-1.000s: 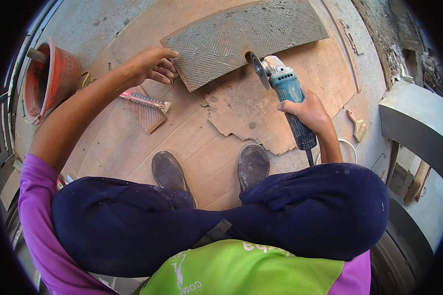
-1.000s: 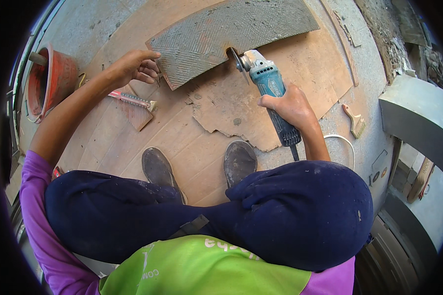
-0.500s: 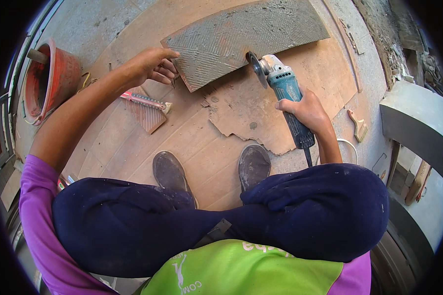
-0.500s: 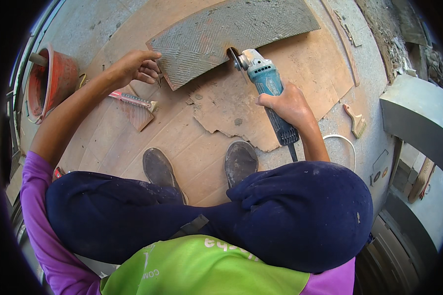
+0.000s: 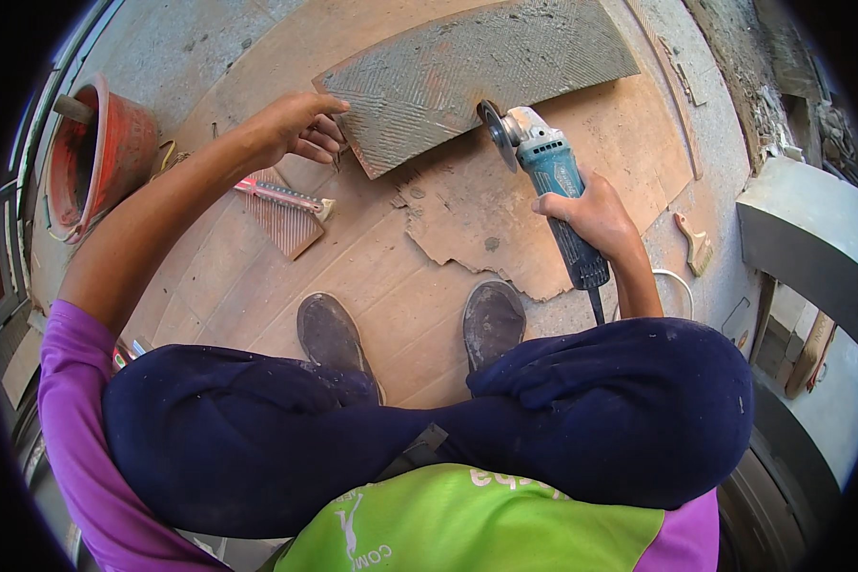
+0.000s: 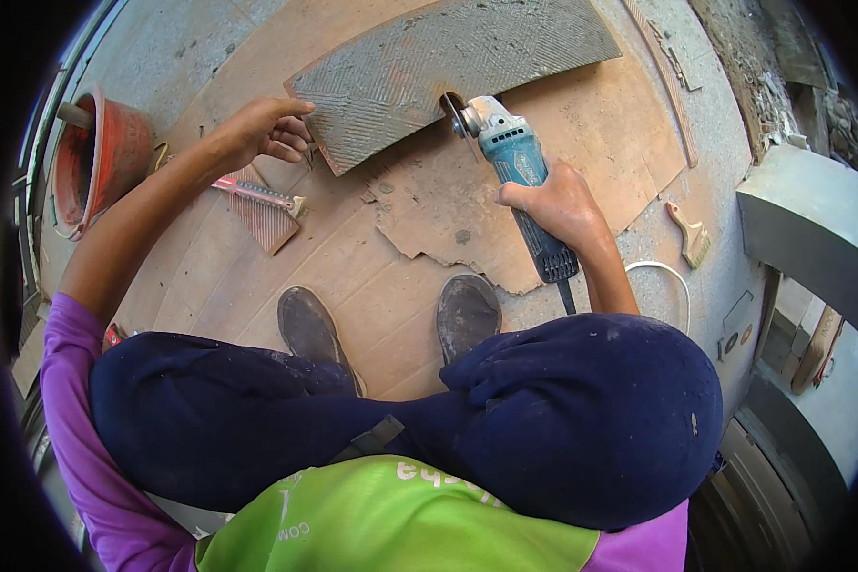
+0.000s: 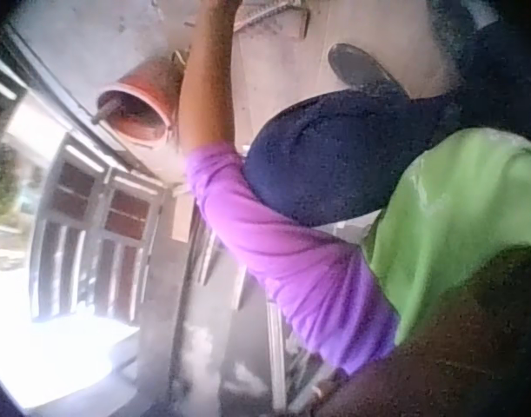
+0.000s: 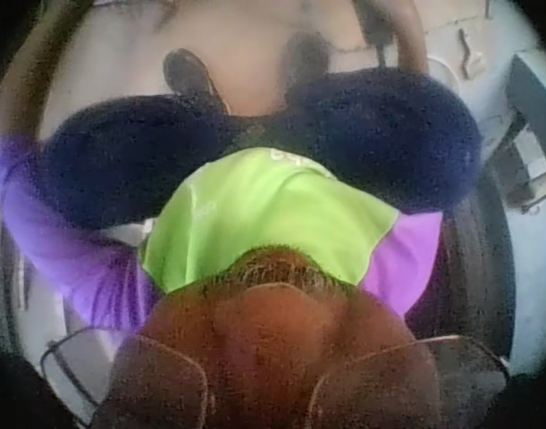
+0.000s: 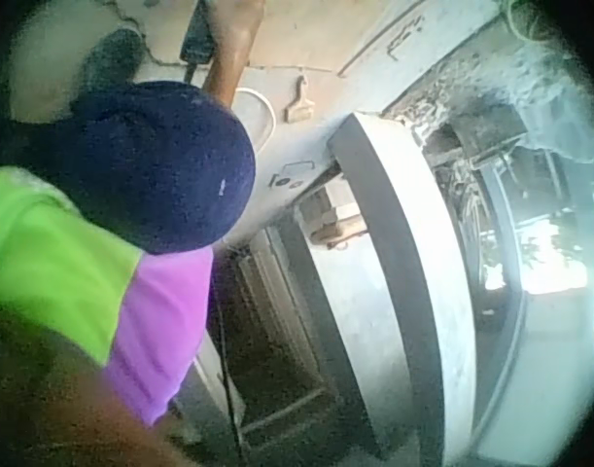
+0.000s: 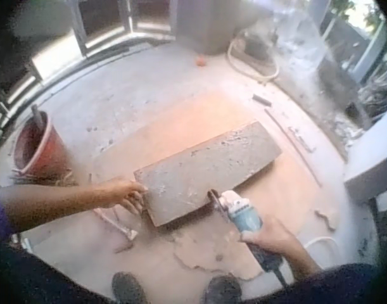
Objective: The person replaces the blade on an angle grinder using a wrench and then cuts into a tile using the angle grinder.
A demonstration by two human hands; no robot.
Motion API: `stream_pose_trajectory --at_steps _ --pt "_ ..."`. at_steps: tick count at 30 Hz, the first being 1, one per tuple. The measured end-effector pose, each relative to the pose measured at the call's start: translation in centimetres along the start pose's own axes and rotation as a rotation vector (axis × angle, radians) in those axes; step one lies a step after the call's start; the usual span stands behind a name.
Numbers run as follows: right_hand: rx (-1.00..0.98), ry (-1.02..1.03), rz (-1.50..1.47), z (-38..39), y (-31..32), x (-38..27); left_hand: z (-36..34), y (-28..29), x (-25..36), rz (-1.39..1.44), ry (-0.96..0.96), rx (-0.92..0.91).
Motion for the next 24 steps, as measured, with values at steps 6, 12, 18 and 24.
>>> stream_pose_trajectory --at_steps 6,12,18,24 --pt "0.038 0.051 -0.027 -0.07 -0.16 0.07 0.29 -0.18 0.22 -0.014 -0.005 0.011" --pt "0.071 0.054 -0.044 0.04 0.13 0.45 -0.03 -0.15 0.18 0.0 -0.007 -0.002" --pt "0.059 0.028 -0.021 0.03 0.22 0.19 -0.2 -0.12 0.0 0.017 -0.005 -0.005" --pt "0.0 -0.009 0.003 -0.05 -0.25 0.2 0.21 -0.15 0.24 0.008 -0.001 0.007"
Point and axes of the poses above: each hand's wrist, its own z-axis away from the middle knuckle, its own y-axis out of the back of the hand, x = y × z, the point moved 4 cm from there along -z, towards the middle knuckle, and after that the axes turned 7 degrees about -x, right-handed, at the moved point
